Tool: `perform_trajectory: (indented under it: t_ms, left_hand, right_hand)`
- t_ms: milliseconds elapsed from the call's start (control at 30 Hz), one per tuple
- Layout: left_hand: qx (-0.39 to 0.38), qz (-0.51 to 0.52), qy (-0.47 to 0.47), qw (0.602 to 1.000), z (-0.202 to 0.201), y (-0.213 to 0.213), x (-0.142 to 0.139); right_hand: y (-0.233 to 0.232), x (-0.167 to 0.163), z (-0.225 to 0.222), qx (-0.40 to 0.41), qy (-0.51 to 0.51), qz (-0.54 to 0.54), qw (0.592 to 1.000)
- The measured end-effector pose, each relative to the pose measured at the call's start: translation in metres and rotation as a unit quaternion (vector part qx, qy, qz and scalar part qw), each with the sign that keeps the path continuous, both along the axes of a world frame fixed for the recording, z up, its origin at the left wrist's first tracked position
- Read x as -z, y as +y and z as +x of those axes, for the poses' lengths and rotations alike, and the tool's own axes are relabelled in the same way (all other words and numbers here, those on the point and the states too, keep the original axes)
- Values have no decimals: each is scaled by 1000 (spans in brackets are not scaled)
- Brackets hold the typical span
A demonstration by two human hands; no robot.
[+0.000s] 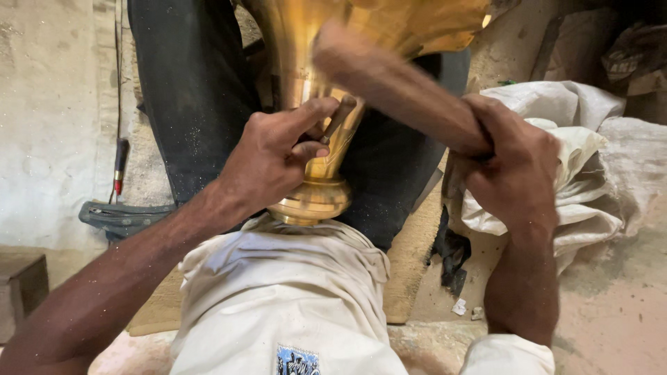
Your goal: The person sits on the floor with a large brass vase resting on their lap. They hold a chisel against the vase's surface and strike it with a wooden mallet, repositioning the chisel around the base and body to shape the metal.
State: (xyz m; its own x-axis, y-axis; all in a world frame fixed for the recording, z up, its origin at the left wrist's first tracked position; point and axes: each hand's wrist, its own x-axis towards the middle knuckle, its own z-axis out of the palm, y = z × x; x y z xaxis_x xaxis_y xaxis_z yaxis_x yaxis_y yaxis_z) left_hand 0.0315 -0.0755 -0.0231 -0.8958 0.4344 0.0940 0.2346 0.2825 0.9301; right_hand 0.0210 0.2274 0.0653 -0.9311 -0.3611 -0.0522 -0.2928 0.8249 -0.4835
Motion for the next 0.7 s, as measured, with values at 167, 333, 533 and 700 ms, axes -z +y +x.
perform_trajectory:
  t_ms: [167,333,533,700]
  left_hand:
    - [28,2,16,999,-5,0,4]
    - [100,-74,-64,990,-10,-2,6]
    - [209,-47,13,977,-29,-1,-3]
    - [332,-132,-21,934,-48,4,-21]
  right_hand:
    - [7,11,22,56,-49,12,997]
    - [9,30,57,156,-66,-92,981]
    - [5,63,111,218,-4,-125,968]
    - [2,91,150,224,45,-104,968]
